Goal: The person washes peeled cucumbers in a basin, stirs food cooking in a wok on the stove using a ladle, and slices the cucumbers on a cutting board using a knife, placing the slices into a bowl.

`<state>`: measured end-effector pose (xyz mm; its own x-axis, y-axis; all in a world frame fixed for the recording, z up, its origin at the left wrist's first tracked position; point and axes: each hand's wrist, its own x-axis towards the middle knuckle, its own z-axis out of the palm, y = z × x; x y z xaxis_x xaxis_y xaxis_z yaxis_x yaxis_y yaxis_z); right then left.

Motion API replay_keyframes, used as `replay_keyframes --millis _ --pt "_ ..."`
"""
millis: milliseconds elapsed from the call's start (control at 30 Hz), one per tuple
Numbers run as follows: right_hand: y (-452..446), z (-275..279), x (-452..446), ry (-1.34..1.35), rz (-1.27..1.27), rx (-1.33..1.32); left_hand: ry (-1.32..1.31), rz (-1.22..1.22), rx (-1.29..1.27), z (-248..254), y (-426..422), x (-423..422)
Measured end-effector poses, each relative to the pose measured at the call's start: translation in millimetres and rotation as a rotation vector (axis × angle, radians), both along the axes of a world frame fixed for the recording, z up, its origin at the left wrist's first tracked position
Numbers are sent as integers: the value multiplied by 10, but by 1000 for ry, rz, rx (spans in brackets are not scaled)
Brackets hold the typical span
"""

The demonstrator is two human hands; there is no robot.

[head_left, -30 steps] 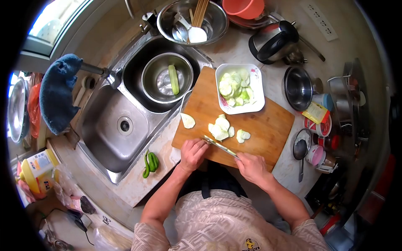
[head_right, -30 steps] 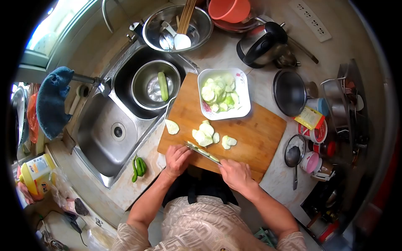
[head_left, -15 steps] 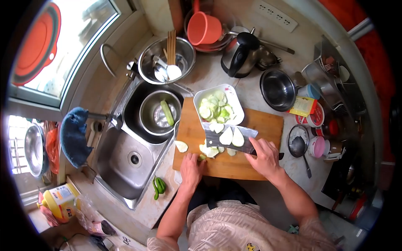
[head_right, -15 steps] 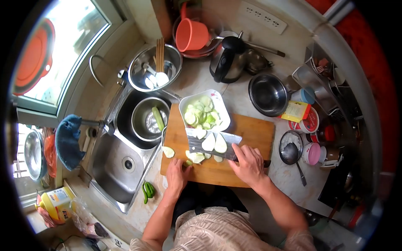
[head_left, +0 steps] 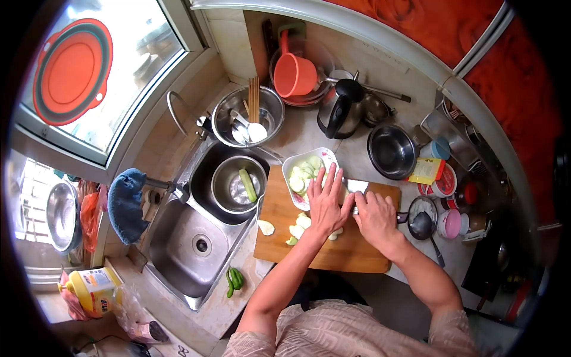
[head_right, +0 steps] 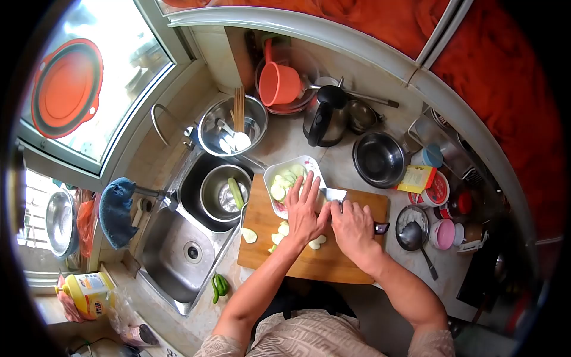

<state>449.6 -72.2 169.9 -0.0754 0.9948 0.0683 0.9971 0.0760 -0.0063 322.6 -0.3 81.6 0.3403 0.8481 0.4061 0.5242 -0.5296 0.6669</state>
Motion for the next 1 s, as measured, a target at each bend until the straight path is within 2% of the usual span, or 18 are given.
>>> replay_keyframes --millis 233,500,567,633,700,733,833,933,1000 --pt "87 80 1 -99 19 28 57 -48 59 -130 265 -21" --pt "-73 393 111 -63 -13 -23 148 95 8 -498 625 -305" --pt "-202 543 163 -27 -32 -40 137 191 9 -431 655 -490" --pt "-407 571 278 128 -105 -71 39 281 -48 -442 611 -801" --pt "-673 521 409 302 -201 -105 -91 338 -42 -771 503 -1200" --pt "-813 422 484 418 -202 -79 -27 365 -74 -817 344 -1376" --pt "-1338 -236 631 836 -484 -207 60 329 -164 -950 -208 -1662" --pt "-1768 -936 584 1411 -794 -349 148 326 -137 -1003 -539 -1614" --pt "-1937 -1270 484 1536 -823 -327 190 350 -113 -1043 -644 -1503"
